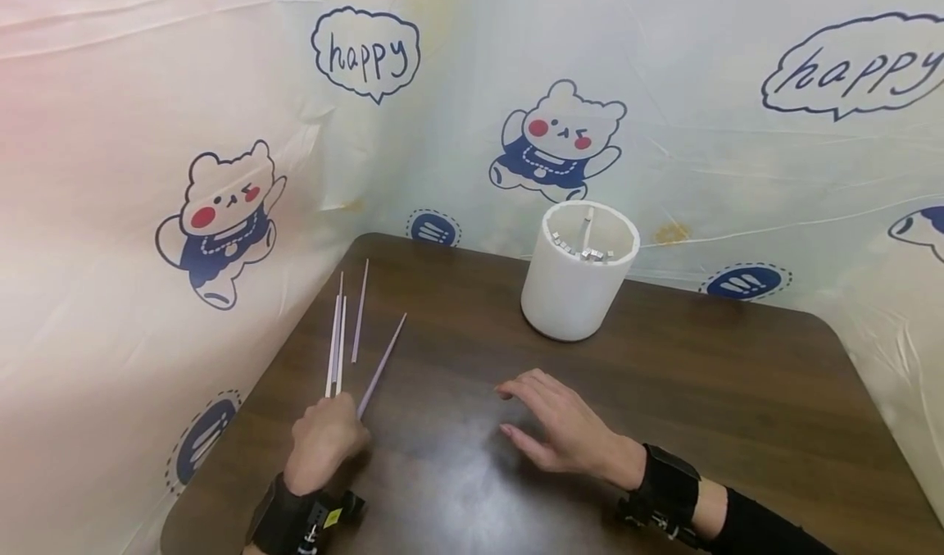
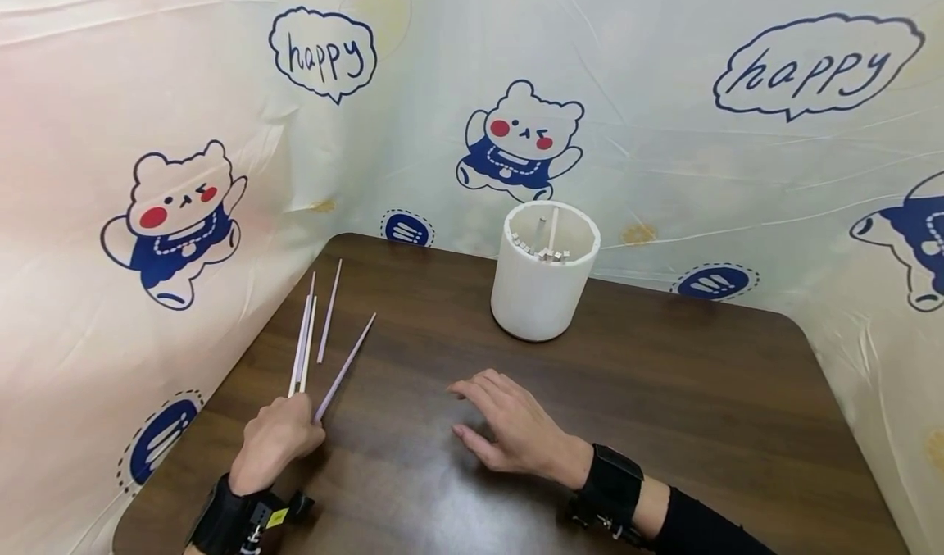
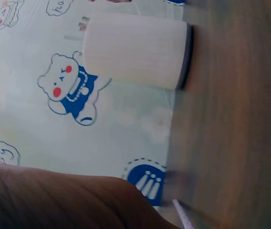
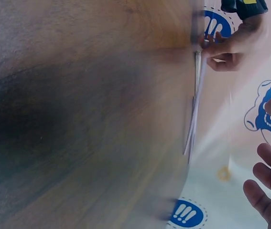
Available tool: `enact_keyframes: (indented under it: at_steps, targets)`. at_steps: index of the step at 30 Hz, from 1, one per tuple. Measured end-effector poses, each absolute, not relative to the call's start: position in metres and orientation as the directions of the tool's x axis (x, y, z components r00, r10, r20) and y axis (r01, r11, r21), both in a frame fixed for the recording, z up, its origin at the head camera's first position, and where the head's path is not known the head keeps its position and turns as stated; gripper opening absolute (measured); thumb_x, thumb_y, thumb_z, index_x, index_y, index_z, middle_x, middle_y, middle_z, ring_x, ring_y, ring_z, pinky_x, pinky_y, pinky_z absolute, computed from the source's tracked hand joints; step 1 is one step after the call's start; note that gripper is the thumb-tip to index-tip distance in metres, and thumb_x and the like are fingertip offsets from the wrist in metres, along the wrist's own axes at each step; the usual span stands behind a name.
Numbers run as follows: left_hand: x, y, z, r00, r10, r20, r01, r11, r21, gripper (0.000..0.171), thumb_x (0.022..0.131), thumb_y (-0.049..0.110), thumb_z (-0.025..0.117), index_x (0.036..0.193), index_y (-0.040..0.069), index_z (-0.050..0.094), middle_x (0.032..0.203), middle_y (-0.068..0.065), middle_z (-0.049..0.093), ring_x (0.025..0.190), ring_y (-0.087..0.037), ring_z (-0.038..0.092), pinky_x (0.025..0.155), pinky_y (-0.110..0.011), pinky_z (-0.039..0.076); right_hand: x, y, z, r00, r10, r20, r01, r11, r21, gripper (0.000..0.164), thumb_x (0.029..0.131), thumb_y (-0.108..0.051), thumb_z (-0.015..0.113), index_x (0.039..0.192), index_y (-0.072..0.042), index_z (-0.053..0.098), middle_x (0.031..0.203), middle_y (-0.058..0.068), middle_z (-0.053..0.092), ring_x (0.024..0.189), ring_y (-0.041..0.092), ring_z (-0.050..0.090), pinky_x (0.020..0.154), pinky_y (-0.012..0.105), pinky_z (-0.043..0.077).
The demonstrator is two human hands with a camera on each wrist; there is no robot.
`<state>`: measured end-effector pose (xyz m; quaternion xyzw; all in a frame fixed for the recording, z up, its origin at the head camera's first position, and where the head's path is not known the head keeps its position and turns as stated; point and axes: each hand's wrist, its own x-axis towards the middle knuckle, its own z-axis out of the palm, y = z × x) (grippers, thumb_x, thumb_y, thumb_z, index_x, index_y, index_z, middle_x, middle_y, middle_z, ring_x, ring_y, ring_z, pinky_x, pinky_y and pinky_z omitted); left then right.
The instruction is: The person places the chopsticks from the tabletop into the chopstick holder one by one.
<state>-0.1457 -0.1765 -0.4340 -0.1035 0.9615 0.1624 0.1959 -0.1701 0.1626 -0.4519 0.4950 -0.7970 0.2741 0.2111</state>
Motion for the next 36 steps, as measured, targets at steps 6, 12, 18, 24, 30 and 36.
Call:
enact_keyframes:
  at_steps: [6, 12, 18, 24, 30, 36]
  targets:
    - [-0.142, -0.176, -0.413, -0.972, -0.160, -0.170, -0.212, 0.913, 0.348, 0.013, 0.088, 0.011, 0.066, 0.093, -0.001, 0.061, 0.077, -0.018, 0.065, 0.066, -0.033, 0.062, 0.053, -0.046, 0.048, -0.174, 0.172, -0.447, -0.495, -0.650, 0.577, -0.867, 0.413, -0.279, 0.046, 0.090, -0.022, 0.074, 0.132, -0.011, 0.058, 0.113, -0.004, 0.066, 0.104, 0.009, 0.061, 0.087, 0.024, 0.054]
    - [-0.145, -0.167, -0.398, -0.941, -0.164, 0.297, -0.027, 0.908, 0.417, 0.011, 0.094, 0.012, 0.070, 0.097, 0.002, 0.066, 0.074, -0.018, 0.067, 0.070, -0.038, 0.062, 0.053, -0.050, 0.048, -0.182, 0.179, -0.435, -0.521, -0.601, 0.607, -0.848, 0.447, -0.285, 0.046, 0.088, -0.021, 0.075, 0.129, -0.007, 0.060, 0.114, 0.001, 0.068, 0.107, 0.011, 0.061, 0.089, 0.024, 0.052]
    - [-0.150, -0.153, -0.379, -0.787, -0.022, 0.617, 0.245, 0.906, 0.345, 0.015, 0.089, 0.011, 0.077, 0.097, 0.002, 0.068, 0.071, -0.012, 0.067, 0.067, -0.026, 0.055, 0.051, -0.034, 0.042, -0.189, 0.179, -0.425, -0.513, -0.569, 0.643, -0.849, 0.450, -0.278, 0.047, 0.089, -0.022, 0.073, 0.131, -0.005, 0.059, 0.112, 0.002, 0.068, 0.104, 0.014, 0.062, 0.088, 0.025, 0.051]
    - [-0.143, -0.131, -0.352, -0.585, 0.156, 0.796, 0.503, 0.840, 0.205, 0.017, 0.093, 0.017, 0.073, 0.100, 0.002, 0.070, 0.077, -0.012, 0.073, 0.072, -0.026, 0.060, 0.058, -0.037, 0.056, -0.188, 0.173, -0.419, -0.514, -0.546, 0.662, -0.844, 0.458, -0.278, 0.049, 0.095, -0.028, 0.069, 0.135, -0.003, 0.057, 0.107, 0.000, 0.067, 0.096, 0.011, 0.064, 0.081, 0.024, 0.054]
    - [-0.135, -0.101, -0.326, -0.291, 0.259, 0.921, 0.702, 0.712, 0.021, 0.028, 0.101, 0.026, 0.063, 0.091, 0.002, 0.073, 0.074, -0.007, 0.074, 0.072, -0.024, 0.065, 0.062, -0.033, 0.056, -0.186, 0.159, -0.411, -0.502, -0.541, 0.675, -0.850, 0.452, -0.270, 0.057, 0.097, -0.033, 0.068, 0.142, -0.001, 0.052, 0.093, -0.002, 0.064, 0.078, 0.008, 0.060, 0.067, 0.018, 0.050]
    - [-0.128, -0.077, -0.313, -0.116, 0.323, 0.939, 0.861, 0.504, -0.067, 0.020, 0.099, 0.018, 0.065, 0.092, 0.001, 0.073, 0.078, -0.006, 0.076, 0.071, -0.019, 0.066, 0.064, -0.024, 0.057, -0.181, 0.149, -0.407, -0.416, -0.579, 0.701, -0.902, 0.357, -0.241, 0.028, 0.100, -0.026, 0.066, 0.120, -0.008, 0.067, 0.085, -0.006, 0.063, 0.072, 0.003, 0.058, 0.064, 0.011, 0.048]
